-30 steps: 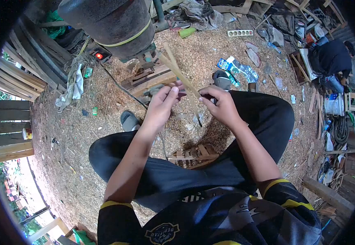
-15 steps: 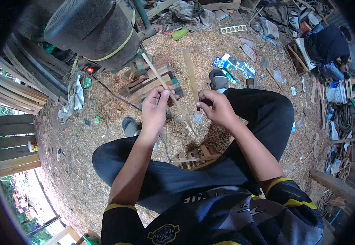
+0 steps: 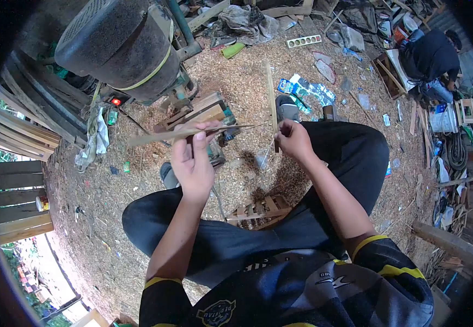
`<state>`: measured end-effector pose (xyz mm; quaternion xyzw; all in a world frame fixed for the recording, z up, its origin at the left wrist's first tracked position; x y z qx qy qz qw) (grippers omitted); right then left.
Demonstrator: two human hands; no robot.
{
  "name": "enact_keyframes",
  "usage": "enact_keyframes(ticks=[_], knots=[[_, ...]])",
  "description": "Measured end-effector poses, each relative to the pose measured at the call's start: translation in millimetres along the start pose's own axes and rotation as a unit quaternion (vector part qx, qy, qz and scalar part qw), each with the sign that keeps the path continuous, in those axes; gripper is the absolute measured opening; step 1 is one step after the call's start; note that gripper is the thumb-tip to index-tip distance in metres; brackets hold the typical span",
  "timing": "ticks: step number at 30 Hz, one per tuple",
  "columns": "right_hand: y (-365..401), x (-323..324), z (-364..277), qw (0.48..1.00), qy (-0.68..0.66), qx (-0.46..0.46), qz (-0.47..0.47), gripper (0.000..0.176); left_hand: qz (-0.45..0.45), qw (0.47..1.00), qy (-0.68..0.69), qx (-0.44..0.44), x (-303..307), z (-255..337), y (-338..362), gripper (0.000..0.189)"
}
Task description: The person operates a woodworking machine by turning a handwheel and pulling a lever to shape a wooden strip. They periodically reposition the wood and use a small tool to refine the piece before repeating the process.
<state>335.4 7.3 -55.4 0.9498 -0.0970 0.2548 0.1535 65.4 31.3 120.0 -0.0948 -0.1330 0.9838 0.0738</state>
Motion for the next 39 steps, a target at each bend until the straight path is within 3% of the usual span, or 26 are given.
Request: enact_keyframes(ticks=[3,6,7,9,10,13,14,17,21,22,25,29,30,33,34,39], knots=[[5,6,-5,0.997,0.07,-0.008,0.021,0.022,-0.004,0.997,-0.035,-0.071,4,24,5,0.013],[-14,-1,44,0.994,0.096,-0.051,0.013,0.012,0.012,0.989,-0.094,-0.115,18,41,8,0.013],[-19,-6,55,0.998,0.021,-0.053,0.005,0.012,0.011,0.986,-0.106,-0.128,19,47,7,0.013],[-26,-14,69,0.991,-0.126,-0.053,-0.012,0.014,-0.047,0.986,-0.146,-0.068,14,47,5,0.012],[-3,-1,12,0.971,-0.211,-0.106,-0.051,0.011,-0.076,0.98,-0.178,-0.04,13,41,6,0.012],[-14,0,-3,0.945,-0.316,-0.027,-0.075,0.015,-0.075,0.978,-0.197,0.006,12,3,16,0.012],[-15,0,-5,0.929,-0.359,-0.038,-0.085,0.021,-0.113,0.962,-0.248,0.02,13,-14,20,0.013],[-7,11,-36,0.903,-0.412,-0.062,-0.101,0.026,-0.177,0.925,-0.332,0.057,1,-25,24,0.014],[2,20,-64,0.861,-0.486,-0.038,-0.146,0.027,-0.211,0.915,-0.308,0.15,-7,-65,39,0.021],[4,22,-68,0.854,-0.496,-0.039,-0.151,0.028,-0.311,0.87,-0.367,0.11,-18,-56,39,0.03],[11,29,-77,0.839,-0.513,-0.039,-0.179,0.029,-0.391,0.813,-0.418,0.108,-19,-79,63,0.038],[22,27,-79,0.836,-0.5,-0.043,-0.223,0.029,-0.347,0.837,-0.399,0.138,-21,-73,44,0.039],[27,23,-83,0.829,-0.497,-0.043,-0.251,0.03,-0.318,0.858,-0.397,0.079,-21,-66,38,0.037],[38,12,-91,0.839,-0.479,-0.047,-0.256,0.036,-0.262,0.915,-0.272,0.144,-20,-64,27,0.034],[39,8,-89,0.838,-0.472,-0.045,-0.271,0.034,-0.244,0.924,-0.211,0.205,-18,-70,27,0.036],[51,-15,-87,0.794,-0.49,-0.076,-0.351,0.026,-0.142,0.96,-0.006,0.243,-14,-80,19,0.039]])
Point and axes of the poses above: each hand's wrist, its own y-axis away from the middle knuckle, its own x-axis out of the back of the hand, z = x × y, the point moved 6 cm from there along -y, towards the middle knuckle, and after that the axes turned 4 degrees about -z, right-handed, at the moved point
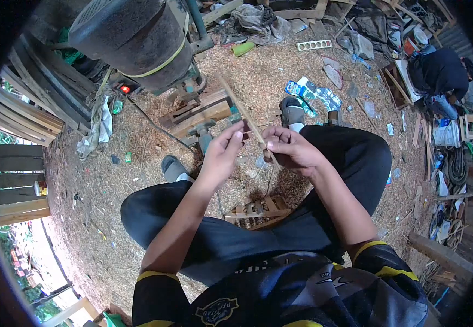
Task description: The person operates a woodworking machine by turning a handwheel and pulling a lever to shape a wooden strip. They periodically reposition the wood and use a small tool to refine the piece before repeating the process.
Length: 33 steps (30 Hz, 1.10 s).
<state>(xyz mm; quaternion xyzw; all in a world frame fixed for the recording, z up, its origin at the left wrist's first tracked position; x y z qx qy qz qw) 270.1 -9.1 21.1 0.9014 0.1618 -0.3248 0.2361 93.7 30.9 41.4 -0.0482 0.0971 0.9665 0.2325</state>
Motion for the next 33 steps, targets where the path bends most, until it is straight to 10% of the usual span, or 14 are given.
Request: enact_keyframes(ticks=[8,19,22,33], knots=[[1,-22,11,0.998,0.012,-0.017,-0.053,0.024,-0.004,0.989,0.144,0.008,4,8,5,0.02],[1,-33,-8,0.901,0.424,0.049,0.077,0.019,0.084,0.995,0.035,-0.028,22,-4,9,0.011],[-5,-32,-2,0.879,0.449,0.146,0.075,0.016,0.086,0.995,0.024,-0.034,20,-9,10,0.01],[-7,-10,15,0.937,0.335,0.034,0.09,0.014,0.063,0.992,0.111,0.019,15,-20,6,0.008]])
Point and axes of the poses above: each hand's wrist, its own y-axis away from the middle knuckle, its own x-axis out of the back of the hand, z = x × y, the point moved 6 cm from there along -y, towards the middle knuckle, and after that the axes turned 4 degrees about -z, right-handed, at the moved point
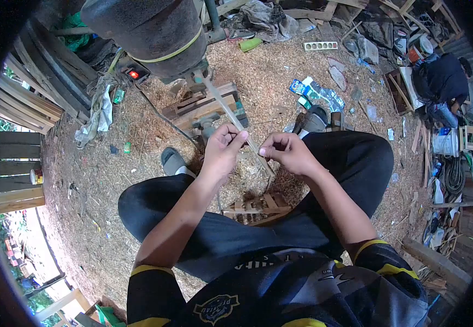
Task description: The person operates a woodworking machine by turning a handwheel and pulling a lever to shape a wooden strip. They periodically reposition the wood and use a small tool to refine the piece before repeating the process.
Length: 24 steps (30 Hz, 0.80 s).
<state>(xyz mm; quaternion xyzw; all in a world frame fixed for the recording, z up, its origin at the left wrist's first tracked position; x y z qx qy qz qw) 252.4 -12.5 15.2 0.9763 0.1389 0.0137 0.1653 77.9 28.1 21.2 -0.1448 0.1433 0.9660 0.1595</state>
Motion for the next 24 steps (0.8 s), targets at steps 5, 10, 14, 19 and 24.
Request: enact_keyframes(ticks=[5,10,14,19,24], knots=[[12,-11,-30,0.937,0.308,0.135,0.095,0.013,0.064,0.996,-0.053,-0.018,9,-26,-2,0.013],[14,-21,-29,0.924,0.303,0.185,0.139,0.014,0.1,0.991,-0.091,0.015,9,-24,2,0.015],[9,-7,-30,0.943,0.244,0.161,0.155,0.015,0.084,0.991,-0.103,-0.015,8,-26,-1,0.015],[3,-8,-22,0.966,0.199,0.12,0.112,0.017,0.06,0.991,-0.115,-0.031,1,-24,1,0.015],[4,-13,-27,0.939,0.26,0.184,0.128,0.014,0.051,0.991,-0.121,-0.028,-2,-21,5,0.014]])
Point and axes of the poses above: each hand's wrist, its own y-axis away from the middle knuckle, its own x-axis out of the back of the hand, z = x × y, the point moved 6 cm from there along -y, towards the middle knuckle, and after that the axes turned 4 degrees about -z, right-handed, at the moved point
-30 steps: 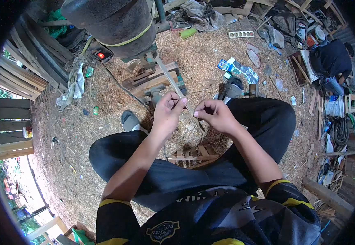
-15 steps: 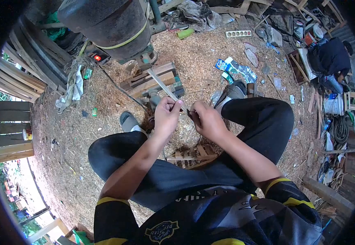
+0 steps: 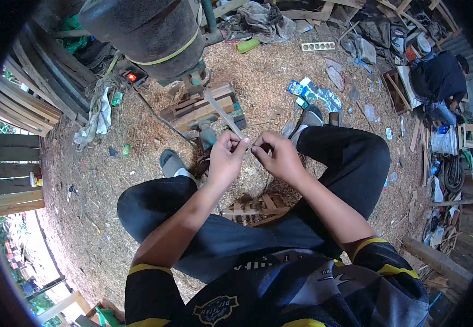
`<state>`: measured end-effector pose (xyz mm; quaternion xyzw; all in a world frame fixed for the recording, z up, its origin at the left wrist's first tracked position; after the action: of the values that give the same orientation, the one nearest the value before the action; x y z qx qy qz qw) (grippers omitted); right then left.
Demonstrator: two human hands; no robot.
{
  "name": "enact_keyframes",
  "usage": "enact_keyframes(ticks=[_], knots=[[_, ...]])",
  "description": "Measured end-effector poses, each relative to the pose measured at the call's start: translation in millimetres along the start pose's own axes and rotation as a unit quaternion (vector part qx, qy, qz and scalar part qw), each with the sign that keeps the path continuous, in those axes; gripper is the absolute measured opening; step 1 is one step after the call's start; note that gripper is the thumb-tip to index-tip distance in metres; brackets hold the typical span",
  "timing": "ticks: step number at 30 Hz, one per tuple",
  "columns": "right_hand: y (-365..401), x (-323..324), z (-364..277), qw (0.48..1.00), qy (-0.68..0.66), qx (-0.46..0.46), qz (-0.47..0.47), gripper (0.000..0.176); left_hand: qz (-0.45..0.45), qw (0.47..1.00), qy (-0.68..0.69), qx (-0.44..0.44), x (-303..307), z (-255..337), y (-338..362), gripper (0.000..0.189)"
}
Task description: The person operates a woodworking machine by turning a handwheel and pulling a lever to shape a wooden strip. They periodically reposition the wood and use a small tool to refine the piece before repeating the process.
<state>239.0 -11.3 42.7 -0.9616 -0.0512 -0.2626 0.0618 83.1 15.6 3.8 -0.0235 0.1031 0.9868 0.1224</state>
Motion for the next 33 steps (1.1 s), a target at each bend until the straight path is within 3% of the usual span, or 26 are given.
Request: enact_keyframes(ticks=[1,7,10,13,14,17,18,21,27,30,33], knots=[[0,0,-4,0.999,0.017,0.037,0.012,0.014,0.0,1.0,0.0,0.001,1,-1,1,0.014],[4,-4,-17,0.997,0.057,0.053,0.017,0.015,0.002,0.998,0.048,0.036,6,-5,2,0.012],[4,-2,-23,0.991,0.046,0.095,0.082,0.014,0.018,0.996,0.077,0.052,9,0,2,0.011],[-1,4,-3,0.995,-0.019,-0.034,0.094,0.015,0.029,0.997,0.067,0.029,14,-4,0,0.01],[-2,6,8,0.992,-0.024,-0.113,0.048,0.018,0.025,0.997,0.071,0.026,14,-5,0,0.009],[-5,8,15,0.992,-0.038,-0.111,0.049,0.019,0.015,0.996,0.088,0.025,10,-2,2,0.009],[-7,6,13,0.997,-0.041,-0.058,0.041,0.018,0.012,0.995,0.094,0.027,8,0,3,0.009],[-6,-3,11,0.997,-0.067,-0.036,0.019,0.016,0.001,0.997,0.079,0.02,8,0,5,0.009],[-2,-11,13,0.99,-0.102,-0.076,-0.062,0.015,-0.026,0.998,0.049,0.032,9,-1,8,0.011],[3,-5,4,0.997,-0.06,-0.05,0.013,0.014,0.016,0.993,0.097,0.057,11,-1,11,0.012],[8,-12,10,0.982,-0.149,-0.116,0.011,0.014,0.0,0.995,0.084,0.055,17,-3,5,0.012]])
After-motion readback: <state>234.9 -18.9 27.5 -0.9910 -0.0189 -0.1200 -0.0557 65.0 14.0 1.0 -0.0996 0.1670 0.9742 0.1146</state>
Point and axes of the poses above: each hand's wrist, its own y-axis away from the middle knuckle, its own x-axis out of the back of the hand, z = x × y, the point moved 6 cm from there along -y, towards the middle knuckle, and after that the axes turned 4 degrees about -z, right-handed, at the moved point
